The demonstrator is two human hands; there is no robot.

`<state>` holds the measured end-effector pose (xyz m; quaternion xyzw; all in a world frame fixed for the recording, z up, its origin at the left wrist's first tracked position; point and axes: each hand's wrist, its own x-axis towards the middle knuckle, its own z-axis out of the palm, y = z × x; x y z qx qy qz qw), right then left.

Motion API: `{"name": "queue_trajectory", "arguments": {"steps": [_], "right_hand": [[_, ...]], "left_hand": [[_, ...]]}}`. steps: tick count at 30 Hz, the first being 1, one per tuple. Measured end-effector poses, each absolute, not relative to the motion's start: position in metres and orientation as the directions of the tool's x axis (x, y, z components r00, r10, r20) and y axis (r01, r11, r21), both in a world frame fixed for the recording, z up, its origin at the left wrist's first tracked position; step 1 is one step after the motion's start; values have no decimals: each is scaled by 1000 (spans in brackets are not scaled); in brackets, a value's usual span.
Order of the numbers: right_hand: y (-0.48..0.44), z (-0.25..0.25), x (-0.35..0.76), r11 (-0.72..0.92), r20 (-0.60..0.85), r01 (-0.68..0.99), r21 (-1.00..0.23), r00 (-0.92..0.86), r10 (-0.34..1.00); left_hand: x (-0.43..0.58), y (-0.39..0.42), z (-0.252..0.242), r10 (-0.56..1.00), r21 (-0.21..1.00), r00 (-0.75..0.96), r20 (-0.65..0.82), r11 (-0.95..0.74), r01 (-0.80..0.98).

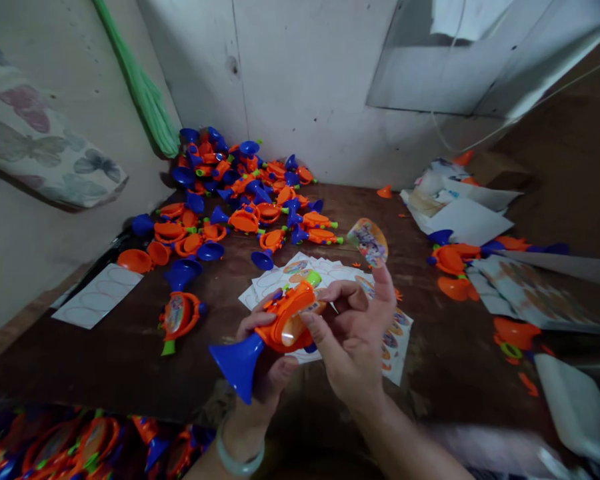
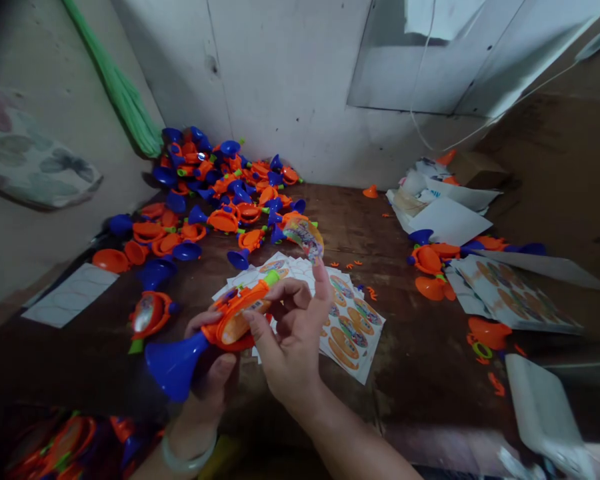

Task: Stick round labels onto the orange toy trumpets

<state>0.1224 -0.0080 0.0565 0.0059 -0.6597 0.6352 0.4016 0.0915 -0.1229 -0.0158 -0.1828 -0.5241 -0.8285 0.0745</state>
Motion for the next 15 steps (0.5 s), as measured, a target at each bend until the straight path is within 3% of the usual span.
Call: {"name": "queue_trajectory", "arguments": {"steps": [6, 15], "right_hand": [[-9, 53, 120, 192, 518, -495, -847, -691, 504], [-9, 54, 118, 191, 518, -499, -846, -679, 521]], "left_hand": [[95, -120, 9, 23, 913, -956, 292, -303, 272], [97, -120, 23, -14, 932, -965, 263, -254, 257]]}}
